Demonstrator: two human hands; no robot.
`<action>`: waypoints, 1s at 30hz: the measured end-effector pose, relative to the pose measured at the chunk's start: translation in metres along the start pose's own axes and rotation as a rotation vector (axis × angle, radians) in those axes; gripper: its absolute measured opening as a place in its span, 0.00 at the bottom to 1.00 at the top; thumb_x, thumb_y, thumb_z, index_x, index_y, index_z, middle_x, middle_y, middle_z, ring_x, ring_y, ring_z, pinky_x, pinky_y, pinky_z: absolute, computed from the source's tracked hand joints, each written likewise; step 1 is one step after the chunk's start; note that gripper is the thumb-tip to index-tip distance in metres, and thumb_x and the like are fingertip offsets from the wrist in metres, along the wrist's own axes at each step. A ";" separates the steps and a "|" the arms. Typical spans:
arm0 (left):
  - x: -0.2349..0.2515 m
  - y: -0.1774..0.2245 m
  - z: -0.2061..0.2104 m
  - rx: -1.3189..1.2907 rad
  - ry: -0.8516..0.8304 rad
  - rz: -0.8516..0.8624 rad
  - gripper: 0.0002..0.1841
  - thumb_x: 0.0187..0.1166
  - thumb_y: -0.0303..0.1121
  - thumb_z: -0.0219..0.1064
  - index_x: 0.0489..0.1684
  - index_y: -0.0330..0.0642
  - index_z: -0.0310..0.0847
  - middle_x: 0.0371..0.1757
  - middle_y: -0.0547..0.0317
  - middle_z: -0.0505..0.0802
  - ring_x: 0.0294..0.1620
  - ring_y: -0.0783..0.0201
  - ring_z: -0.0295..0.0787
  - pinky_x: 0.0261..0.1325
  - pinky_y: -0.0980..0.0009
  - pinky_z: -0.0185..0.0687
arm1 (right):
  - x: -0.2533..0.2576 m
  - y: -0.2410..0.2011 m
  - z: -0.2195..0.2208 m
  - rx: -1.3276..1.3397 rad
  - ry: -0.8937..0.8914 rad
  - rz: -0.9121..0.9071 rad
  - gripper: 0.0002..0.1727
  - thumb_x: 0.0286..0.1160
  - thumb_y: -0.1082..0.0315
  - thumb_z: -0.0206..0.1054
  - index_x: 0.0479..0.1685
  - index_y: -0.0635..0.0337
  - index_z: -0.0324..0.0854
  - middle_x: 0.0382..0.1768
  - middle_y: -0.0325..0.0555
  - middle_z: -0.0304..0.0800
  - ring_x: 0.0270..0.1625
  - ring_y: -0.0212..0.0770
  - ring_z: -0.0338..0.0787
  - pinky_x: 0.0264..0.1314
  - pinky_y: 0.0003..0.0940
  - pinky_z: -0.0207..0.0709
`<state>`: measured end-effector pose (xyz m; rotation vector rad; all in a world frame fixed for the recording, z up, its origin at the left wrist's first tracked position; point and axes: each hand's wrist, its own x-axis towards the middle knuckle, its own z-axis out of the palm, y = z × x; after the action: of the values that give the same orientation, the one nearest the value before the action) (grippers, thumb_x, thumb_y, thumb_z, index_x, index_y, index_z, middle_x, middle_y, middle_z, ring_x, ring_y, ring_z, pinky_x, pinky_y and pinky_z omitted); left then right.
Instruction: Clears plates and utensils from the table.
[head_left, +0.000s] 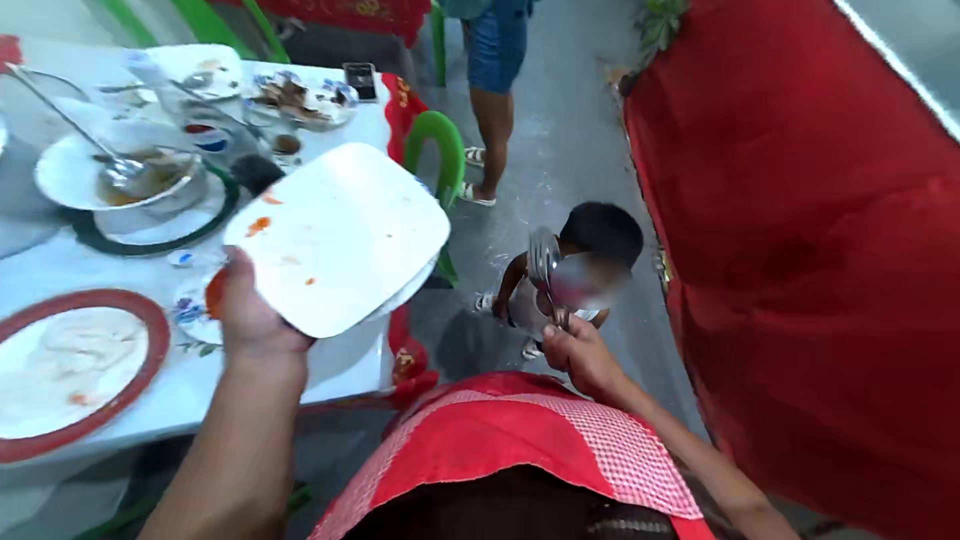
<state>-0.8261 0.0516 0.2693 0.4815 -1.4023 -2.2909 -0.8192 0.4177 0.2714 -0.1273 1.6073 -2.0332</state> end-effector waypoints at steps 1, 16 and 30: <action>-0.005 0.000 0.006 -0.002 0.032 0.032 0.28 0.94 0.56 0.32 0.82 0.57 0.65 0.71 0.64 0.88 0.72 0.64 0.86 0.74 0.57 0.83 | 0.004 -0.007 -0.012 -0.003 0.010 0.011 0.07 0.82 0.64 0.60 0.34 0.48 0.73 0.13 0.23 0.68 0.15 0.21 0.67 0.21 0.19 0.64; 0.011 -0.026 0.036 -0.060 0.516 -0.151 0.29 0.93 0.58 0.36 0.77 0.51 0.70 0.57 0.59 0.93 0.56 0.63 0.94 0.56 0.58 0.93 | 0.171 -0.058 -0.057 0.050 0.044 0.069 0.16 0.93 0.64 0.45 0.41 0.60 0.77 0.09 0.29 0.64 0.09 0.23 0.63 0.12 0.18 0.61; 0.182 -0.055 0.067 -0.146 0.628 -0.311 0.31 0.92 0.59 0.44 0.74 0.43 0.75 0.55 0.49 0.94 0.53 0.55 0.94 0.54 0.52 0.92 | 0.400 -0.125 -0.055 -0.074 -0.001 0.155 0.14 0.95 0.68 0.44 0.59 0.62 0.74 0.18 0.34 0.76 0.12 0.26 0.72 0.14 0.20 0.71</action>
<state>-1.0232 0.0317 0.2350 1.3082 -0.8872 -2.1517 -1.2248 0.2985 0.2712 -0.0294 1.6399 -1.8578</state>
